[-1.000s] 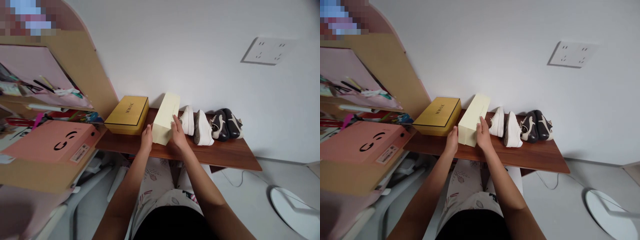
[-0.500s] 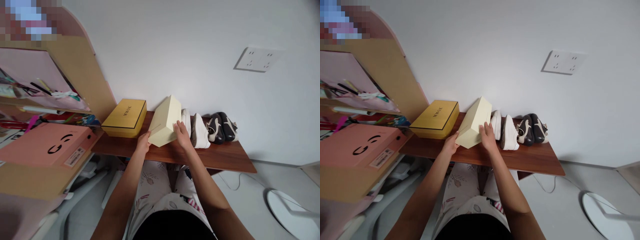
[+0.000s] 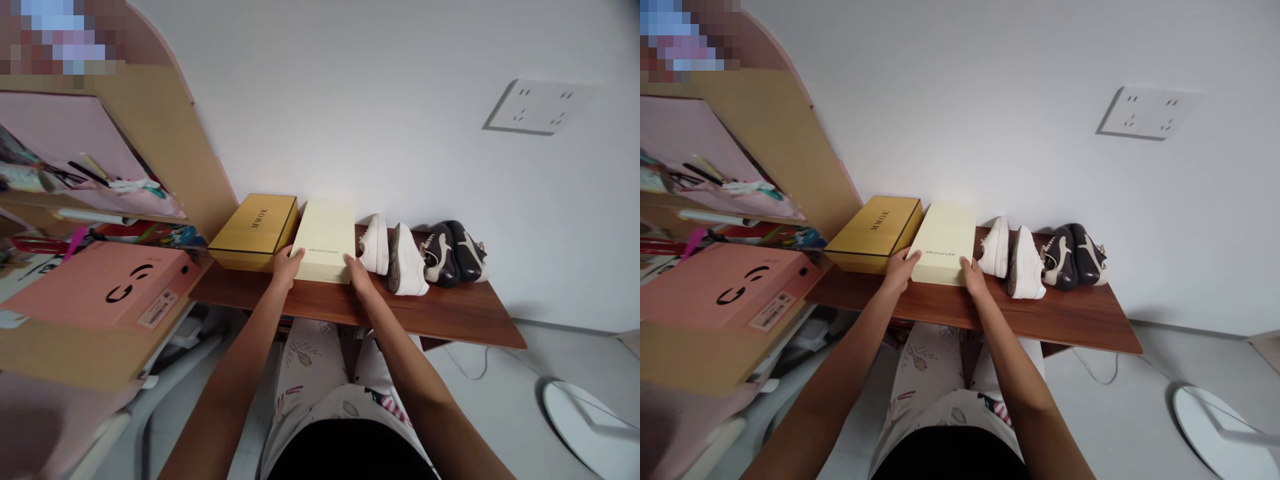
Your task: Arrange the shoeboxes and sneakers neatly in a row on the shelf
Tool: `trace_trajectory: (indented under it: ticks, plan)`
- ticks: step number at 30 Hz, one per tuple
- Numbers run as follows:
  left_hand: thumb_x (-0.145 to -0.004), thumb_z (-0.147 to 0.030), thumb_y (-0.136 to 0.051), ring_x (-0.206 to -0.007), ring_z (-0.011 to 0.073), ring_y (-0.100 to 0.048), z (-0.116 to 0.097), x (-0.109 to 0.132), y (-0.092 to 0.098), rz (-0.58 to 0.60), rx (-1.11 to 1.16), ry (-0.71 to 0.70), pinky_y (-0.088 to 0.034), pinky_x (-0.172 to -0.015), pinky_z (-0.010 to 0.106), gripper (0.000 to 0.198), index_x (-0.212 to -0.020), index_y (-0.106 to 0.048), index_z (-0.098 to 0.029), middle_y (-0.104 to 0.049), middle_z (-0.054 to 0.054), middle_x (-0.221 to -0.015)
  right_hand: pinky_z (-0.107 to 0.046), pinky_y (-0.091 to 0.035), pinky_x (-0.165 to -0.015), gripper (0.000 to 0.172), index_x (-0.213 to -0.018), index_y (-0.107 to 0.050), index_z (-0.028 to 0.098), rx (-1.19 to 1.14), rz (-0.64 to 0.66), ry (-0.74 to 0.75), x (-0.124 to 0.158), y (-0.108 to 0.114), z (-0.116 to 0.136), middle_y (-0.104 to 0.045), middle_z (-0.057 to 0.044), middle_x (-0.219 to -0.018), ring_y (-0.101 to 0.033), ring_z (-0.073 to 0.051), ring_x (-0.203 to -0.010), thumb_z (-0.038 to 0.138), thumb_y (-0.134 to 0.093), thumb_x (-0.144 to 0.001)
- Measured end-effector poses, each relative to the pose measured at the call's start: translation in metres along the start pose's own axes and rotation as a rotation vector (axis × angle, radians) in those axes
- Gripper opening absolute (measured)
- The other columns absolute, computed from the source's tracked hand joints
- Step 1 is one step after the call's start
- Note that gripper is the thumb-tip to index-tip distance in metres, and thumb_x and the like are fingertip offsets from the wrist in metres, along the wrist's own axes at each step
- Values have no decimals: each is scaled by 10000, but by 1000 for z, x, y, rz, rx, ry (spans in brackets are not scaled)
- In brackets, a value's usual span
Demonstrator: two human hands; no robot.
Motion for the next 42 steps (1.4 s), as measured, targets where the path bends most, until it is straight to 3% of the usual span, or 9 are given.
trace_trajectory:
  ticks: [4, 12, 18, 22, 26, 30, 32, 37, 42]
  plan:
    - [-750, -337, -775, -1027, 258, -674, -2, -1, 1, -27, -3, -17, -515, -915, 380, 410, -1109, -702, -152, -718, 149, -1109, -407, -338, -1141, 606, -1352, -544, 169, 54, -27, 8, -4, -1, -5, -596, -92, -1376, -495, -260, -1312, 566, -443, -906]
    - [-802, -303, -726, -1113, 256, -642, -7, -4, 4, -99, -23, -48, -473, -988, 347, 358, -1129, -690, -162, -712, 131, -1139, -411, -238, -1202, 774, -1575, -149, 147, 231, -41, -5, -10, -7, -8, -240, -89, -1623, -246, -208, -1493, 562, -350, -953]
    - [-807, -309, -721, -1226, 294, -578, -19, 7, 9, -159, -107, -99, -410, -1069, 370, 389, -1158, -662, -153, -652, 170, -1253, -427, -224, -1208, 800, -1569, -176, 144, 203, -15, -8, -3, -10, -1, -243, -106, -1620, -247, -217, -1493, 600, -372, -942]
    - [-856, -296, -647, -1405, 306, -387, -50, 47, 3, -180, -360, -344, -258, -1183, 390, 538, -1346, -525, -113, -479, 206, -1455, -443, -296, -1177, 800, -1490, -372, 151, 138, -50, 65, 26, 16, 12, -383, -153, -1551, -391, -266, -1420, 632, -523, -868]
    - [-877, -287, -615, -1416, 264, -361, -71, 98, -36, -30, -404, -571, -240, -1193, 376, 551, -1400, -479, -180, -451, 153, -1479, -427, -474, -1012, 603, -1262, -589, 202, 121, -191, 243, 64, 89, 28, -654, -121, -1245, -624, -249, -1118, 625, -586, -832]
    - [-859, -281, -644, -1320, 252, -487, -54, 116, -111, 313, -225, -467, -347, -1129, 360, 494, -1339, -544, -218, -532, 127, -1406, -420, -510, -925, 584, -1173, -592, 157, 212, -563, 247, 93, 186, 21, -648, -148, -1153, -630, -245, -1009, 608, -616, -802]
    - [-815, -260, -695, -1330, 266, -482, -36, 112, -149, 418, -148, -350, -348, -1123, 359, 551, -1340, -539, -199, -526, 143, -1416, -426, -491, -952, 649, -1204, -565, 128, 274, -699, 211, 99, 216, 11, -615, -176, -1195, -614, -259, -1047, 601, -648, -767]
    - [-543, -161, -878, -1471, 359, -247, 5, 78, -192, 253, -244, -110, -250, -1163, 399, 919, -1362, -462, -124, -362, 234, -1528, -423, -487, -959, 786, -1256, -544, 111, 368, -536, 99, 78, 214, -14, -626, -168, -1213, -612, -290, -1101, 600, -723, -667]
    - [-437, -158, -917, -1182, 332, -582, 24, 66, -207, 270, -99, -11, -432, -985, 384, 696, -1047, -582, -155, -667, 163, -1124, -355, -534, -778, 648, -1081, -604, 151, 380, -295, 21, 52, 196, -13, -709, -73, -922, -662, -238, -844, 571, -773, -617]
Point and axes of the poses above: each hand's wrist, its own x-axis away from the middle knuckle, its own y-axis out of the back of the hand, z = x × y, the point moved 9 cm from there along -x, towards the middle knuckle
